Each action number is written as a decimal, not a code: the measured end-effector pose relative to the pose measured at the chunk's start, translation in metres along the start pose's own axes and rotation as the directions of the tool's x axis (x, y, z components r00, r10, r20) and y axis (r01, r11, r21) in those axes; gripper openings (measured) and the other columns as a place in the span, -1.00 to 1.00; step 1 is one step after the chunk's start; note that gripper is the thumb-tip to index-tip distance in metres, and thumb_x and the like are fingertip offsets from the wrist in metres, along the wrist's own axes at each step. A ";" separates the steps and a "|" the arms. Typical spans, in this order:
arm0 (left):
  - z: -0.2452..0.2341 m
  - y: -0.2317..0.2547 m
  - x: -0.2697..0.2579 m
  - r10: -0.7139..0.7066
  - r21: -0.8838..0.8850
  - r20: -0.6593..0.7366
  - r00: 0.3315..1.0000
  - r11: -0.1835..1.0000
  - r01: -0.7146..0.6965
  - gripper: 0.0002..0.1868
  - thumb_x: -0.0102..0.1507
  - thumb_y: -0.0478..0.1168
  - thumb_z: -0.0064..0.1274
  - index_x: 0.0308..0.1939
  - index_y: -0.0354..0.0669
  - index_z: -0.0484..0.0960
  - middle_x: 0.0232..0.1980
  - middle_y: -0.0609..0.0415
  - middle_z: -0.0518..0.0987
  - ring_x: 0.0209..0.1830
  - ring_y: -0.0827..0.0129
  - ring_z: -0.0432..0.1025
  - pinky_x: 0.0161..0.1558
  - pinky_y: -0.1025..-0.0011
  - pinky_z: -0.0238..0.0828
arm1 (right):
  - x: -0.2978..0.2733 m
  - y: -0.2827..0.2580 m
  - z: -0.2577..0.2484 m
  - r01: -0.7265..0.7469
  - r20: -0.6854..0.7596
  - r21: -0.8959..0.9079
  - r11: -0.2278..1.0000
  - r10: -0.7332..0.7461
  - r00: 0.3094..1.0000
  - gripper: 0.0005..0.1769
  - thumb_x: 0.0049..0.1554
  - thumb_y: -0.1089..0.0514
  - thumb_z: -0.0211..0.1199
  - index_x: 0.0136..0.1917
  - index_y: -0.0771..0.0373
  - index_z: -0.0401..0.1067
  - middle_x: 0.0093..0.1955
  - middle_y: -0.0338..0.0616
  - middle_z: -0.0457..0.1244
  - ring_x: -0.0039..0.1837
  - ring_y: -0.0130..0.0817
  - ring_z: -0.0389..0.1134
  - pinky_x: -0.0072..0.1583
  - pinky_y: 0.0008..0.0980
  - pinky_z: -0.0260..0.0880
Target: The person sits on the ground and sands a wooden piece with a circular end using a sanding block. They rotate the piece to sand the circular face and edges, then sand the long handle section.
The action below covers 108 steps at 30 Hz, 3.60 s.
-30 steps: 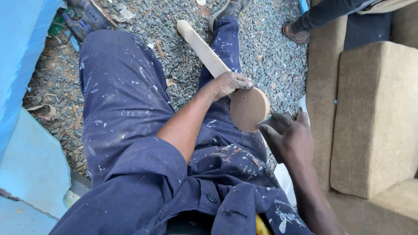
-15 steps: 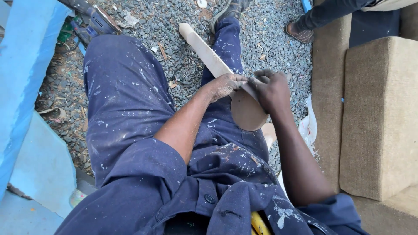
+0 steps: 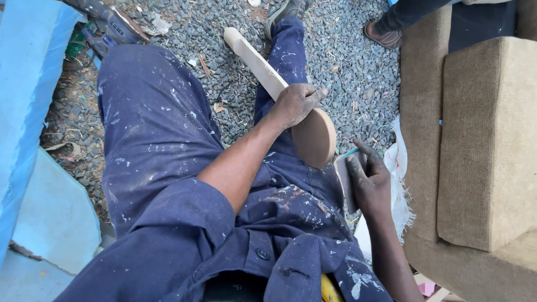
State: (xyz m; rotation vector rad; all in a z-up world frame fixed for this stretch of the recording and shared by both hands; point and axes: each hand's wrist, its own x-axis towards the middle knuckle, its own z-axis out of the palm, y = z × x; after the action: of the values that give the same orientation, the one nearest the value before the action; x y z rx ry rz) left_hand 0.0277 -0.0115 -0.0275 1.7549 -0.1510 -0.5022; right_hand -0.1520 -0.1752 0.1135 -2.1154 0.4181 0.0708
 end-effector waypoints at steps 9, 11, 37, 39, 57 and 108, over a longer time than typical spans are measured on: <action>0.018 -0.020 0.005 -0.012 -0.141 0.009 1.000 0.990 0.014 -0.48 0.35 0.24 -0.12 -0.36 -0.10 0.61 -0.27 -0.11 0.60 0.00 0.07 0.55 0.19 0.13 0.37 | 0.032 -0.014 0.042 0.061 0.113 -0.337 0.939 -0.024 0.993 -0.32 0.38 -0.22 -0.15 0.52 0.32 0.07 0.49 0.48 -0.02 0.61 0.47 -0.15 0.55 0.37 -0.19; 0.018 -0.021 0.005 -0.002 -0.188 0.004 1.000 0.982 0.003 -0.49 0.36 0.23 -0.11 -0.37 -0.09 0.61 -0.29 -0.07 0.61 -0.03 0.11 0.54 0.17 0.14 0.37 | 0.058 -0.035 0.055 0.067 0.084 -0.394 0.917 -0.037 0.996 -0.31 0.37 -0.28 -0.20 0.49 0.30 0.09 0.43 0.39 0.05 0.55 0.36 -0.04 0.47 0.38 -0.04; 0.015 -0.035 -0.002 -0.037 -0.177 0.104 0.994 0.983 0.055 -0.38 0.38 0.29 -0.18 -0.07 -0.14 0.74 0.06 -0.21 0.66 0.34 -0.13 0.40 0.44 -0.03 0.16 | 0.099 0.001 0.066 0.434 -0.094 -0.286 0.854 -0.476 0.875 -0.31 0.39 -0.35 -0.18 0.41 0.28 0.17 0.38 0.33 0.03 0.50 0.39 0.06 0.51 0.37 -0.11; 0.017 -0.042 0.003 -0.032 -0.184 0.078 0.996 0.982 0.046 -0.43 0.38 0.25 -0.16 -0.21 -0.11 0.75 -0.06 -0.19 0.69 0.24 -0.08 0.47 0.40 -0.02 0.19 | 0.089 0.044 0.065 0.514 -0.156 -0.409 0.754 -0.613 0.775 -0.42 0.47 -0.10 -0.15 0.44 0.46 0.17 0.35 0.47 0.06 0.46 0.51 0.02 0.54 0.27 -0.21; 0.021 -0.048 0.011 -0.063 -0.157 0.054 0.997 0.985 0.070 -0.46 0.37 0.32 -0.17 -0.22 0.03 0.70 -0.02 -0.07 0.65 0.25 0.04 0.45 0.39 0.03 0.22 | 0.104 -0.020 0.068 0.332 -0.119 -0.354 0.875 -0.394 0.911 -0.37 0.37 -0.28 0.10 0.52 0.03 0.06 0.47 0.14 -0.02 0.44 0.46 0.16 0.36 0.51 0.15; -0.027 0.003 -0.106 -0.483 -0.275 -0.206 0.851 0.863 0.423 -0.51 0.19 -0.17 -0.03 0.10 -0.39 0.67 -0.21 -0.17 0.65 -0.13 0.23 0.53 -0.08 0.24 0.48 | 0.023 0.032 0.042 -0.032 0.066 0.252 0.967 0.016 0.998 -0.59 0.37 0.03 0.15 0.40 0.25 0.38 -0.10 -0.02 0.22 0.03 -0.26 0.27 0.09 -0.16 0.35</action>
State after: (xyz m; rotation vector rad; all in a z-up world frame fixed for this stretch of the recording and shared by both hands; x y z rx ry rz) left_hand -0.0557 0.0503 0.0065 1.6158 0.5139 -0.5898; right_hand -0.1363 -0.1624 0.0596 -1.8514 0.3926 0.0937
